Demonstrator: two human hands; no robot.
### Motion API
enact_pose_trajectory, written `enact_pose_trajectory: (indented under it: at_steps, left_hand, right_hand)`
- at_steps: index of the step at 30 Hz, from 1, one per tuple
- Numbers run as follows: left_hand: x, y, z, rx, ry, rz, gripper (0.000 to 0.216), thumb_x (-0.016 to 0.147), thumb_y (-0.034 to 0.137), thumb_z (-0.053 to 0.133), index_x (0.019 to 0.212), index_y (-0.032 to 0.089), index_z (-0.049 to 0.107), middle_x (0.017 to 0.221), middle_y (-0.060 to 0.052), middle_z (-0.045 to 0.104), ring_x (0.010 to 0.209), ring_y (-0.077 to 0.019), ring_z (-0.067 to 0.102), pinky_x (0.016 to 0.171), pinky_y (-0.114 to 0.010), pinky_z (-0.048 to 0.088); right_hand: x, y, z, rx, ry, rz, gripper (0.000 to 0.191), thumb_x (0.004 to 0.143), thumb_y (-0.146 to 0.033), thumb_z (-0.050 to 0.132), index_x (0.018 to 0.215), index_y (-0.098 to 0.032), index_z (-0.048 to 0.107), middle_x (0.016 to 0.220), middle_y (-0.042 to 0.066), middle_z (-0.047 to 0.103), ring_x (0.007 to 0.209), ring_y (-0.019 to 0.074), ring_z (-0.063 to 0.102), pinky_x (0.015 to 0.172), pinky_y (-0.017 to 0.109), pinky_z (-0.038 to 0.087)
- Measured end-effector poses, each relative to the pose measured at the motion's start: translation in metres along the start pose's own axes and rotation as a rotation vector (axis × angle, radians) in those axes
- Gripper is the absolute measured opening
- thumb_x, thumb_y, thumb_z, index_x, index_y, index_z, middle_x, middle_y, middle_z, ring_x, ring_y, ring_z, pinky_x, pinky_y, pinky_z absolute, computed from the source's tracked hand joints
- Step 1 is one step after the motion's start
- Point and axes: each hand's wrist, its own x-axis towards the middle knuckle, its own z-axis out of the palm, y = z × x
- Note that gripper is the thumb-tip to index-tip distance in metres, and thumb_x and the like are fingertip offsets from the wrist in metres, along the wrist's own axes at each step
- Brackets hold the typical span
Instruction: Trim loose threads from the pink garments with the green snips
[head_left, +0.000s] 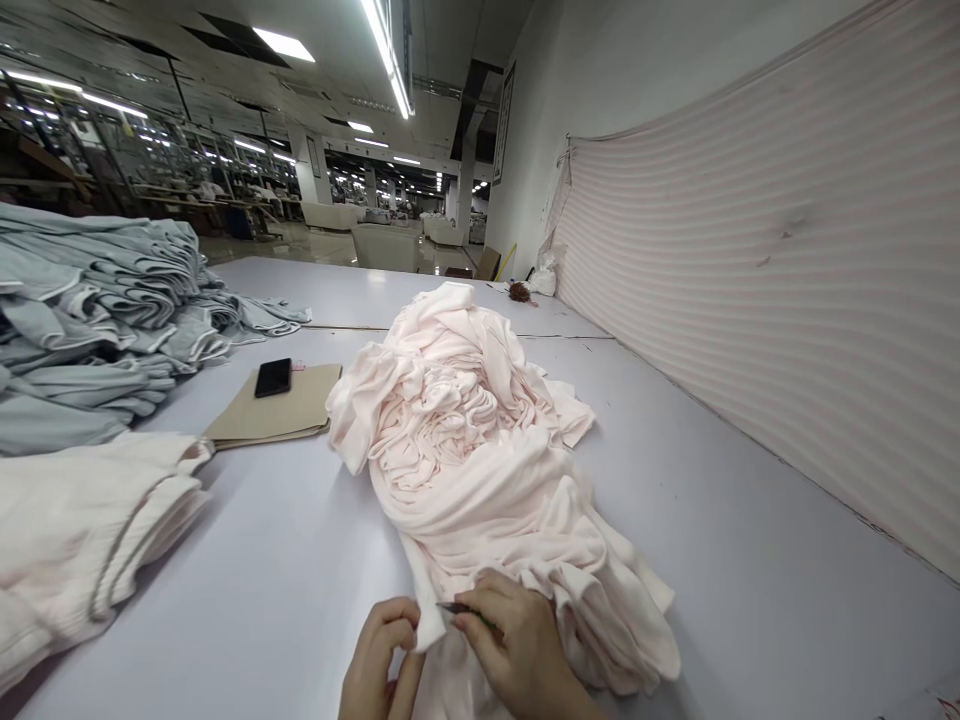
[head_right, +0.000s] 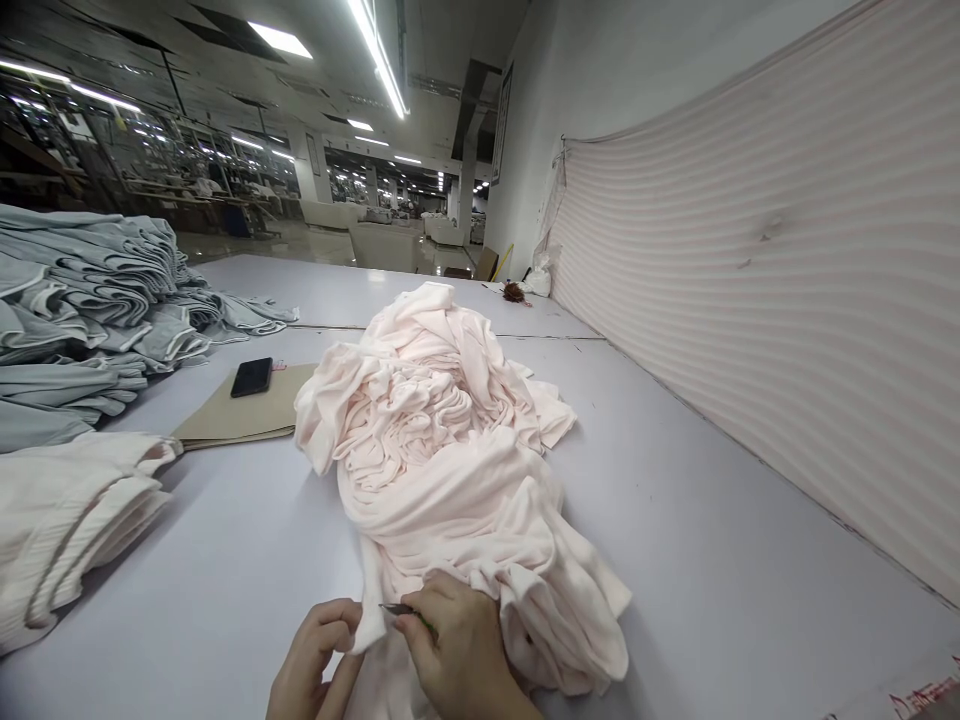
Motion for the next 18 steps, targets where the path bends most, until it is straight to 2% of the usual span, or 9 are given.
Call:
enact_pose_trajectory:
  at_steps: [2, 4, 7, 11, 14, 18]
  left_hand:
    - [0.000, 0.000, 0.000, -0.012, 0.015, -0.013, 0.019, 0.092, 0.023, 0.045, 0.074, 0.027, 0.048, 0.083, -0.003, 0.059, 0.079, -0.0199, 0.057, 0.071, -0.032, 0.046]
    - [0.000, 0.001, 0.002, -0.020, 0.035, -0.025, 0.019, 0.091, 0.024, 0.047, 0.073, 0.027, 0.050, 0.083, -0.003, 0.060, 0.079, -0.0200, 0.057, 0.072, -0.031, 0.046]
    - [-0.001, 0.005, 0.003, -0.036, 0.030, -0.084, 0.023, 0.091, 0.034, 0.051, 0.070, 0.026, 0.055, 0.088, -0.005, 0.063, 0.084, -0.0220, 0.059, 0.079, -0.033, 0.048]
    - [0.003, 0.005, -0.003, -0.124, -0.137, -0.397, 0.027, 0.086, 0.052, 0.058, 0.083, 0.025, 0.062, 0.082, -0.004, 0.066, 0.079, -0.0219, 0.061, 0.070, -0.029, 0.049]
    - [0.012, 0.003, -0.010, -0.209, -0.239, -0.559, 0.037, 0.081, 0.059, 0.062, 0.093, 0.024, 0.061, 0.065, 0.003, 0.057, 0.065, -0.0174, 0.055, 0.063, -0.026, 0.047]
    - [0.023, 0.010, -0.014, -0.281, -0.263, -0.639, 0.044, 0.078, 0.065, 0.062, 0.095, 0.025, 0.058, 0.059, 0.007, 0.049, 0.060, -0.0150, 0.049, 0.061, -0.025, 0.045]
  right_hand:
    - [-0.003, 0.002, 0.004, 0.023, 0.023, 0.026, 0.016, 0.083, -0.017, 0.063, 0.097, -0.022, 0.071, 0.082, 0.002, 0.065, 0.073, 0.0180, 0.065, 0.063, 0.024, 0.045]
    - [-0.005, 0.005, 0.012, 0.035, 0.041, 0.038, 0.028, 0.075, -0.014, 0.067, 0.102, -0.021, 0.068, 0.088, 0.003, 0.064, 0.078, 0.0193, 0.065, 0.067, 0.024, 0.047]
    - [-0.003, 0.011, 0.023, -0.004, 0.095, 0.018, 0.027, 0.070, -0.005, 0.057, 0.090, -0.021, 0.064, 0.083, 0.001, 0.061, 0.075, 0.0179, 0.062, 0.065, 0.024, 0.044]
    - [0.002, 0.018, 0.025, -0.062, 0.184, -0.018, 0.030, 0.065, 0.001, 0.047, 0.082, -0.021, 0.058, 0.080, 0.000, 0.061, 0.074, 0.0172, 0.059, 0.065, 0.024, 0.040]
    - [0.001, 0.015, 0.013, -0.024, 0.097, -0.010, 0.031, 0.068, 0.000, 0.051, 0.086, -0.022, 0.062, 0.084, 0.000, 0.062, 0.077, 0.0170, 0.062, 0.066, 0.023, 0.042]
    - [-0.004, 0.008, 0.000, -0.052, -0.034, -0.011, 0.029, 0.076, -0.012, 0.069, 0.102, -0.024, 0.067, 0.094, 0.002, 0.065, 0.083, 0.0197, 0.065, 0.071, 0.026, 0.045]
